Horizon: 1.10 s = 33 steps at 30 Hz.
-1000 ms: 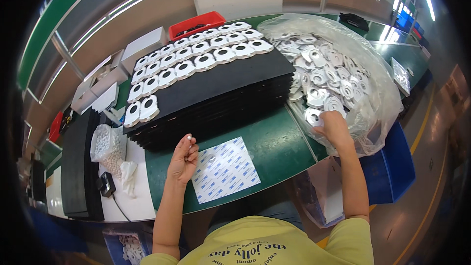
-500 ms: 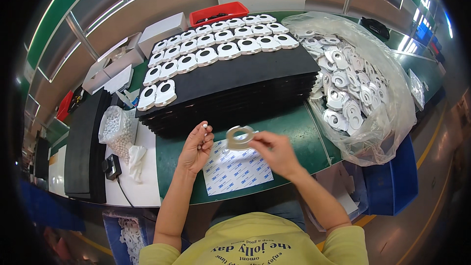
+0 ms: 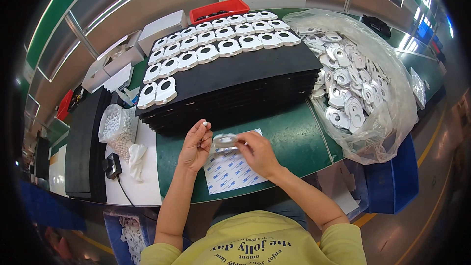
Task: The person assembles lighting components by attaching small white circular parts to black trays, then organizes the assembled components by hand.
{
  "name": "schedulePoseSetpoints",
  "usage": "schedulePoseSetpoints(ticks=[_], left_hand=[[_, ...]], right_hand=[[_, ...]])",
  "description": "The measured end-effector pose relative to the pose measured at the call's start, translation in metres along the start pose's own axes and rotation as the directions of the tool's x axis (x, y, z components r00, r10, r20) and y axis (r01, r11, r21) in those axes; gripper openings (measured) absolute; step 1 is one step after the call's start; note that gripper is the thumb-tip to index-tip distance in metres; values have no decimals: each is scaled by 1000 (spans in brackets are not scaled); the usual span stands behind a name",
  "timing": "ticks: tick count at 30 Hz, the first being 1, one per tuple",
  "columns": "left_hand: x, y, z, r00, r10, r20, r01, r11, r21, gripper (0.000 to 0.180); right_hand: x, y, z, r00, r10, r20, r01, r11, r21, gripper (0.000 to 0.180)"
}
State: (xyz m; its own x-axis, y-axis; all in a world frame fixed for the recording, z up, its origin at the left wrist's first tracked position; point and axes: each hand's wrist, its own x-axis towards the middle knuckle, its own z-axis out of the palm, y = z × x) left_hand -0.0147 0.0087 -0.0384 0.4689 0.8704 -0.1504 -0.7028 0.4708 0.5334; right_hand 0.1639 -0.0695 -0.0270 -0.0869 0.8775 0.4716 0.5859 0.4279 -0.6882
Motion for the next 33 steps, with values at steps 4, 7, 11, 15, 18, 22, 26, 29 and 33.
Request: schedulePoseSetpoints(ticks=[4, 7, 11, 15, 18, 22, 26, 29, 33], left_hand=[[-2, -2, 5, 999, -49, 15, 48, 999, 18, 17], [-5, -3, 12, 996, -81, 31, 78, 995, 67, 17], [-6, -4, 14, 992, -109, 56, 104, 991, 82, 17], [-6, -2, 13, 991, -113, 68, 108, 991, 80, 17], [-6, -2, 11, 990, -111, 87, 105, 992, 72, 15], [-5, -3, 1, 987, -129, 92, 127, 992, 20, 14], [-6, 1, 0, 989, -122, 80, 121, 992, 28, 18], [-6, 7, 14, 990, -139, -13, 137, 985, -107, 22], [-8, 14, 13, 984, -135, -118, 119, 985, -128, 30]], right_hand=[[12, -7, -7, 915, 398, -58, -308, 785, 538, 8], [26, -11, -9, 891, 452, -47, -311, 682, 662, 10], [37, -14, -3, 913, 406, -33, -272, 669, 692, 12], [42, -13, 0, 917, 398, -19, -279, 674, 684, 11], [42, -14, 1, 912, 410, -2, -293, 655, 696, 11], [44, -19, 4, 919, 395, 10, -294, 666, 686, 11], [63, -34, 0, 953, 295, -69, -198, 780, 593, 10], [96, -39, -9, 980, 143, -139, -79, 919, 387, 15], [152, -56, -16, 979, 171, -108, -138, 956, 257, 23]])
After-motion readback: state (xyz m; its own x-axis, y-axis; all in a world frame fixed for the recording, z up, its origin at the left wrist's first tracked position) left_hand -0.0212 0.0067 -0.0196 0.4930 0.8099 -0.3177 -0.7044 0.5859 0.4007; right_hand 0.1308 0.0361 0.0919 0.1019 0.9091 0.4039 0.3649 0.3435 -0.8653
